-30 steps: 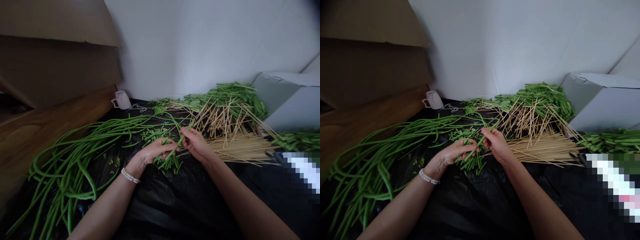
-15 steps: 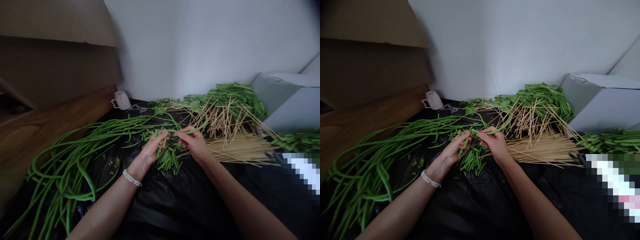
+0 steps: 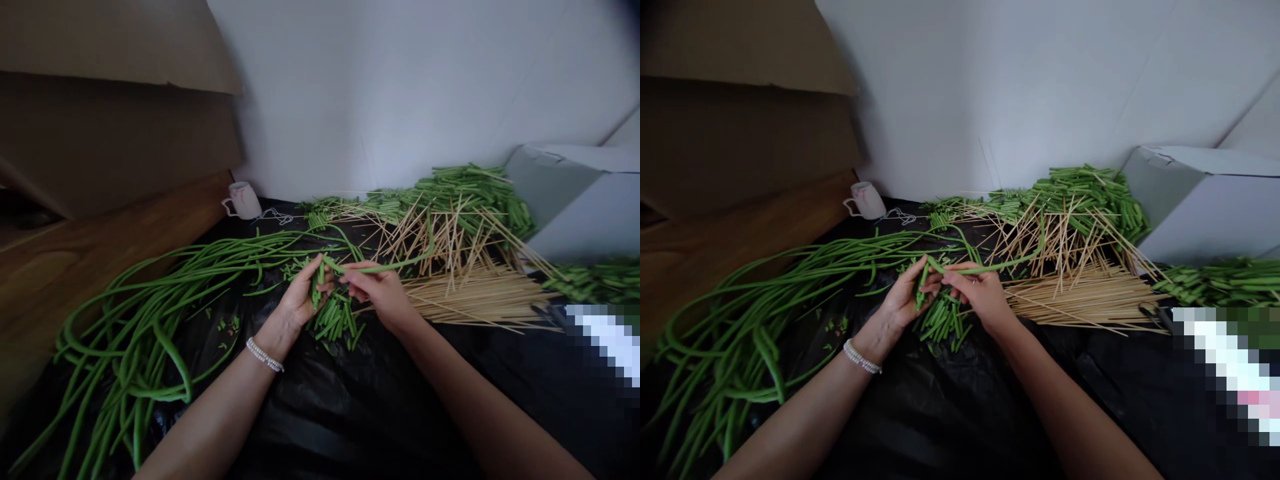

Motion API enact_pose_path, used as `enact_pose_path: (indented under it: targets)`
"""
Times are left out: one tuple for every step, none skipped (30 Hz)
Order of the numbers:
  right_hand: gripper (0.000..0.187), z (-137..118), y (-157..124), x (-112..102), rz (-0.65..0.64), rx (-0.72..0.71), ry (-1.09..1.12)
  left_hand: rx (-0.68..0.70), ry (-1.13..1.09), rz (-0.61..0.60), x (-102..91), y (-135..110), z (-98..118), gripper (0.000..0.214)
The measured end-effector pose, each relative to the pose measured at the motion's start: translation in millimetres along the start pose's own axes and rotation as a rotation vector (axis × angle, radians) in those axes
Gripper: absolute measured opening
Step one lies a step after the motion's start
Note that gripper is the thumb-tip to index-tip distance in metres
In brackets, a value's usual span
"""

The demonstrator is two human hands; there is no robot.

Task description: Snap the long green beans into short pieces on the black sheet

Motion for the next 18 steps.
enact_pose_path:
  targets:
    - [0.02,1,0,-2,0.009,0.033,0.049,-0.011,-0.036,-0.046,1.7,-1,2,0.017]
    - [0.021,2,1,-4,0.012,0.066,0.09,-0.015,-0.057,-0.084,3.2,-2,3,0.015]
    - [0.022,2,1,-5,0.008,0.091,0.117,-0.014,-0.058,-0.109,4.5,-3,5,0.014]
    - [0.022,3,1,-6,-0.007,0.106,0.129,-0.017,-0.036,-0.118,5.3,-4,5,0.012]
    - [0.022,3,1,-5,-0.027,0.109,0.128,-0.028,0.006,-0.112,6.0,-4,4,0.011]
    - [0.022,2,1,-5,-0.047,0.103,0.117,-0.041,0.065,-0.09,6.2,-4,1,0.01]
    - [0.021,3,0,-4,-0.067,0.096,0.095,-0.052,0.138,-0.061,6.4,-3,-2,0.012]
    - [0.021,3,0,-3,-0.084,0.089,0.065,-0.058,0.221,-0.035,6.9,-3,-5,0.015]
    - [0.021,3,0,-3,-0.098,0.084,0.029,-0.059,0.308,-0.021,8.0,-3,-9,0.018]
    - [0.022,4,0,-3,-0.105,0.081,-0.002,-0.056,0.386,-0.019,9.4,-3,-12,0.021]
    - [0.022,4,1,-3,-0.105,0.078,-0.022,-0.051,0.449,-0.026,10.9,-3,-14,0.023]
    - [0.022,4,2,-4,-0.094,0.079,-0.022,-0.049,0.495,-0.037,12.1,-4,-16,0.024]
    - [0.023,3,3,-6,-0.071,0.082,0.001,-0.054,0.526,-0.047,12.8,-5,-17,0.024]
    - [0.024,2,4,-8,-0.036,0.087,0.043,-0.063,0.551,-0.053,13.0,-6,-17,0.023]
    - [0.025,1,5,-11,0.003,0.092,0.095,-0.076,0.578,-0.057,13.2,-7,-17,0.023]
    - [0.026,0,6,-13,0.042,0.1,0.145,-0.094,0.612,-0.064,13.5,-8,-18,0.022]
    - [0.027,-1,7,-16,0.075,0.111,0.186,-0.114,0.654,-0.077,14.3,-9,-19,0.022]
    - [0.029,-2,8,-17,0.099,0.121,0.212,-0.133,0.696,-0.095,15.3,-11,-20,0.023]
Point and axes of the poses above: each hand's wrist, its own y-axis towards the middle knuckle, its own x-axis out of the palm, z = x × y, the point moved 6 cm from there along y, towards the middle knuckle, and after that the axes turned 15 degrees about -x, right-handed, at the moved point
